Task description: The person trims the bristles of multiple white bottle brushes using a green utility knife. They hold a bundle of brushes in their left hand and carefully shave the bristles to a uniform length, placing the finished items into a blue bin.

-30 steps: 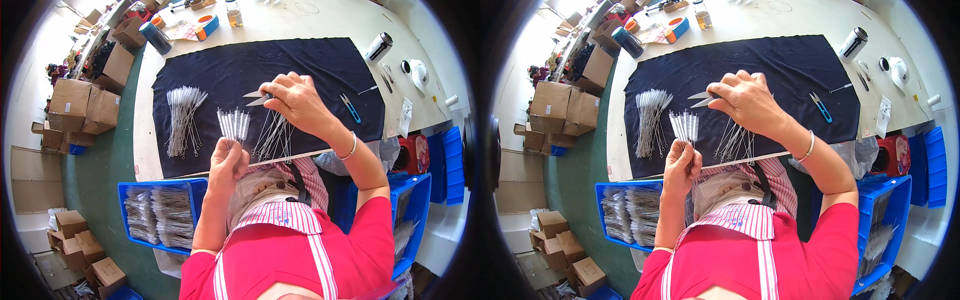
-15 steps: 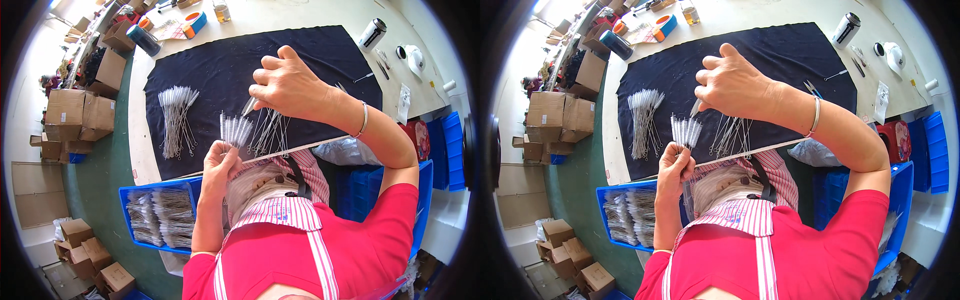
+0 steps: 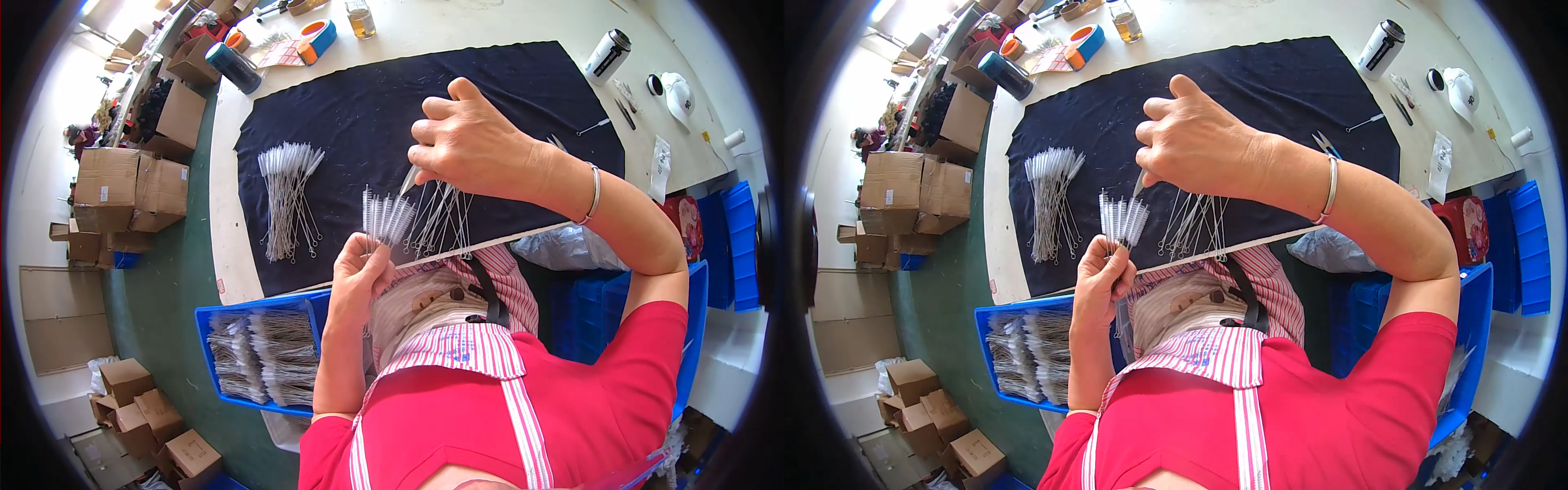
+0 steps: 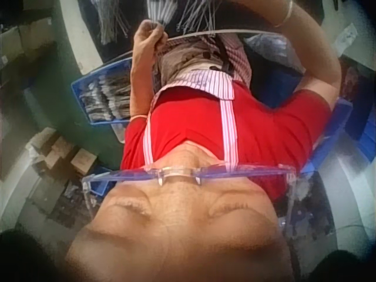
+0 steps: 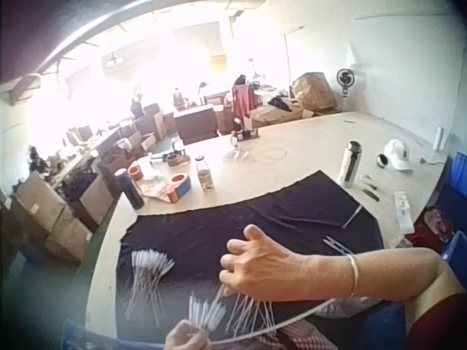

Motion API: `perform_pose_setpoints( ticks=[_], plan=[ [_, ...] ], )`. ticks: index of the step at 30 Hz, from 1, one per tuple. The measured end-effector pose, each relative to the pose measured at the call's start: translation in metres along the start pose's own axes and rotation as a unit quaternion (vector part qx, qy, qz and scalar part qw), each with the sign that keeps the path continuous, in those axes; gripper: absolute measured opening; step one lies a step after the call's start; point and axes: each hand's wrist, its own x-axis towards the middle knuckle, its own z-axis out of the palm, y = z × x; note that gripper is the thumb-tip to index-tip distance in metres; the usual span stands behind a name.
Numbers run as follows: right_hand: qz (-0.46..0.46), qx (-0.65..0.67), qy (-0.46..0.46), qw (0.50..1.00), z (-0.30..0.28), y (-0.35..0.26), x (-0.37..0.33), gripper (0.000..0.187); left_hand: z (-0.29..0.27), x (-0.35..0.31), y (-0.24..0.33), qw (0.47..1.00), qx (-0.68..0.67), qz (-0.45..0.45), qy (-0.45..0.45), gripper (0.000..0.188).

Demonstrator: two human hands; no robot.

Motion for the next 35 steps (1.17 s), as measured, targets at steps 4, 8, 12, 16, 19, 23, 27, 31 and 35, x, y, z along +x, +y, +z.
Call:
perform_pose_setpoints(
  ticks=[4,8,12,16,19,23,27,31,35],
  plan=[
    [0.008,0.001,0.008,1.000,-0.001,0.001,0.000,0.021,0.000,-0.001,0.001,1.000,0.002,0.000,0.006,0.012],
    [0.020,-0.021,0.014,0.999,0.000,0.002,-0.003,0.022,0.001,-0.002,0.003,1.000,0.004,-0.001,0.018,0.012],
    [0.018,-0.012,0.014,1.000,0.003,0.000,-0.002,0.022,0.002,-0.001,0.004,1.000,0.003,-0.003,0.018,0.012],
    [0.013,0.000,0.012,1.000,0.003,0.000,-0.001,0.022,0.003,-0.003,0.006,1.000,0.001,-0.016,0.014,0.012],
    [0.012,0.004,0.013,1.000,0.002,0.000,-0.002,0.021,0.003,-0.002,0.004,1.000,0.001,-0.013,0.016,0.012],
    [0.021,-0.005,0.019,1.000,-0.001,0.003,-0.001,0.021,0.001,-0.002,0.000,0.999,0.031,-0.001,0.020,0.009],
    [0.034,-0.001,0.037,0.999,-0.002,0.004,0.003,0.022,0.003,-0.002,0.000,1.000,0.009,0.008,0.008,0.016],
    [0.027,0.000,0.028,0.999,-0.007,0.000,0.007,0.023,0.008,-0.004,0.003,0.998,0.049,0.003,0.030,0.020],
    [0.006,-0.006,0.019,1.000,-0.004,-0.005,0.009,0.023,0.005,-0.002,-0.004,0.994,0.103,0.024,0.041,0.018]
  ],
)
